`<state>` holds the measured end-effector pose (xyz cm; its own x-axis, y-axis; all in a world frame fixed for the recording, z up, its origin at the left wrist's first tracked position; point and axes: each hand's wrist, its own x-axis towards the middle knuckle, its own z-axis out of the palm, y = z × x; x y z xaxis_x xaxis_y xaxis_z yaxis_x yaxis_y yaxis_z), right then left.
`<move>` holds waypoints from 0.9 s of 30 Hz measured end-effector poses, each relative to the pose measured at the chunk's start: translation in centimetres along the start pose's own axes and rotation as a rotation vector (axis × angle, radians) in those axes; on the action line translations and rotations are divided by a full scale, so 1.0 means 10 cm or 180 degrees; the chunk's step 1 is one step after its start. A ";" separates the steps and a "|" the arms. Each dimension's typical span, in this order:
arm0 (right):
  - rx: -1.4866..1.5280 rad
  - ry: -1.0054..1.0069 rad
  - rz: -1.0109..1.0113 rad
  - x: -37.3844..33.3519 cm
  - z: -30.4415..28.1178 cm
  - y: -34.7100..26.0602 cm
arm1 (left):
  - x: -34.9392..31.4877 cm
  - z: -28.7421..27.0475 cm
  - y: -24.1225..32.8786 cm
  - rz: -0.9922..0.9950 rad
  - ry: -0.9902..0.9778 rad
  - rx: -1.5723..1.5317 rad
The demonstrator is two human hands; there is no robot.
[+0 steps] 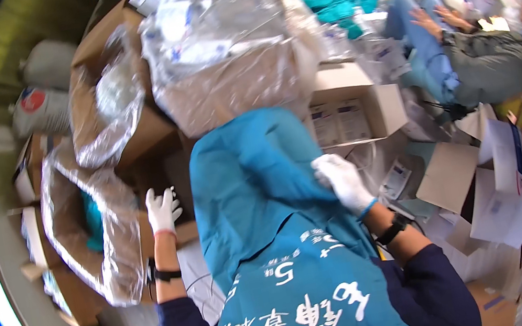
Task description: The person packs teal face masks into white plastic bags. They pick up a mask, place it inside a bag, and tie the bag's drawstrings to seal it. The person repeats this process for multiple masks, placing the finished packages into a cardboard box.
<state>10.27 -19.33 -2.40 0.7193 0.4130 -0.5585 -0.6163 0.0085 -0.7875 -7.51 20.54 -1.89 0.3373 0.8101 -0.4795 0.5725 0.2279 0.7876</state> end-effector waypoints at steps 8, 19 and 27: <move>0.1701 -0.1385 0.0204 0.02 1.07 -0.24 | -1.42 1.33 0.26 0.2482 -0.1248 0.1059; 0.1706 -0.1920 0.0959 0.09 1.43 0.21 | -0.93 1.43 -0.41 0.1183 -0.1185 -0.1608; -0.1191 -0.2281 -0.1643 -0.24 1.26 -0.24 | -0.32 1.16 -0.33 -0.0601 -0.0703 -0.2550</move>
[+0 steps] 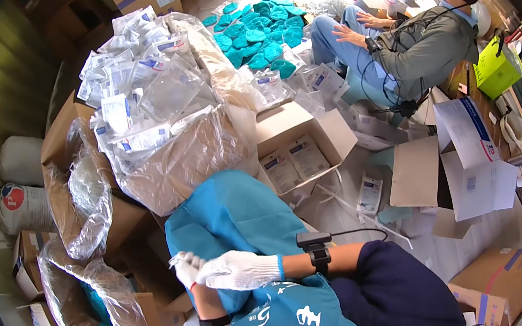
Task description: The person packs teal face masks into white plastic bags. They pick up a mask, place it inside a bag, and tie the bag's drawstrings to seal it. The person repeats this process for multiple masks, placing the finished packages into a cardboard box.
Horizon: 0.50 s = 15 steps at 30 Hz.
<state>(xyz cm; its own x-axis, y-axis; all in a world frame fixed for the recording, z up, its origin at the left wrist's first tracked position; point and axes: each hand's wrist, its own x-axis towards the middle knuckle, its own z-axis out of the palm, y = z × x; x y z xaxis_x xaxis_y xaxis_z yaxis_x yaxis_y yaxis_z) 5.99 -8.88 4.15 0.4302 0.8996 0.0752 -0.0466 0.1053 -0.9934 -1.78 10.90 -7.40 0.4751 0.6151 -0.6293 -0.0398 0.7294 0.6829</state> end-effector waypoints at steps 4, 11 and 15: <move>0.0799 0.0156 0.1261 -0.07 -0.37 -0.20 | -0.02 0.08 0.42 0.0088 0.0093 0.0730; 0.1536 0.1826 0.1824 -0.28 -0.79 0.15 | 0.98 0.68 2.20 0.1125 -0.0134 0.3371; 0.1734 0.2193 0.1980 -0.36 -0.87 0.28 | 1.34 1.19 3.32 0.3741 0.1735 0.4974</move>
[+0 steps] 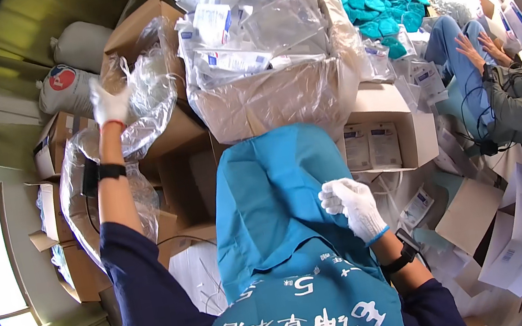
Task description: The person packs teal face masks into white plastic bags. They pick up a mask, place it inside a bag, and tie the bag's drawstrings to seal it. The person repeats this process for multiple masks, placing the finished packages into a cardboard box.
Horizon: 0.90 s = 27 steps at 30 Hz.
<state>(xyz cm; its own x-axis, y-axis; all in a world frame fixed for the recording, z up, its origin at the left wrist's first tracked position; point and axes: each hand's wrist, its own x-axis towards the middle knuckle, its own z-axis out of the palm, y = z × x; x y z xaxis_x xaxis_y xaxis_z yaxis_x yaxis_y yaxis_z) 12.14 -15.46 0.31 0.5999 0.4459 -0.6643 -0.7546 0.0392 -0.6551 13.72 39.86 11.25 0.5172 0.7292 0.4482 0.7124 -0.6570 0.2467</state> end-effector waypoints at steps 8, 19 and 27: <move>0.0174 0.0602 -0.0269 0.53 -0.49 -0.05 | -1.60 0.73 -0.10 0.0360 -0.1258 -0.0774; -0.4466 0.2381 0.0866 2.55 -1.80 0.31 | -2.84 0.96 0.63 -0.0375 -0.2274 -0.0087; -0.4999 0.2162 0.1625 3.10 -2.32 0.64 | -2.72 1.06 0.68 -0.0428 -0.2170 -0.0282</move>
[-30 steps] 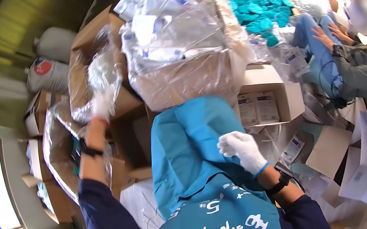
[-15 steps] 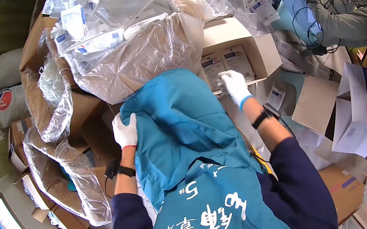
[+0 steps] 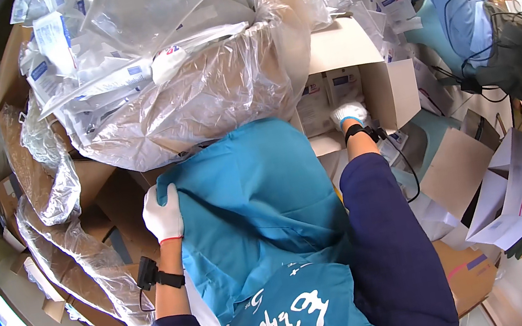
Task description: The person packs teal face masks into white plastic bags. They pick up a mask, place it inside a bag, and tie the bag's drawstrings to seal it. The person repeats this process for multiple masks, placing the finished packages into a cardboard box.
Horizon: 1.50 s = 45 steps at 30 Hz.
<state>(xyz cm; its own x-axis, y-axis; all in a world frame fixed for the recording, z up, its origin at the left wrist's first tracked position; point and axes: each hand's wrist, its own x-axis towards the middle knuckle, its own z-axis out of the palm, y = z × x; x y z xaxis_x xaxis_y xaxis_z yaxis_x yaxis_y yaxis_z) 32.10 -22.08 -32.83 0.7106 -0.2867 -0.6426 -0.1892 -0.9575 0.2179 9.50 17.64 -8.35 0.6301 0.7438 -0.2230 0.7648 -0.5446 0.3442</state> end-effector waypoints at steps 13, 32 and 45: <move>0.1715 0.0224 -0.0765 -0.24 -0.74 0.33 | 0.11 0.06 0.11 -0.0040 -0.0078 0.0006; 0.1971 -0.0002 -0.3185 -4.01 -1.77 0.30 | -1.43 -0.64 1.24 0.1505 -0.1977 -0.3275; 0.2383 0.1705 -0.3629 -4.06 -1.18 0.11 | -1.31 -0.55 0.27 0.1619 -0.2597 -0.2274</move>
<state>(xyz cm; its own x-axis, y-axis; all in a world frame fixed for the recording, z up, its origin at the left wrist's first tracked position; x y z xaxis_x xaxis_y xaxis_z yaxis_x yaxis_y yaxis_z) 11.03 -11.11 2.14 0.8429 0.5077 0.1785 0.4543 -0.4934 -0.7418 2.55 8.56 0.50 0.9357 -0.1001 -0.3383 0.3182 -0.1748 0.9318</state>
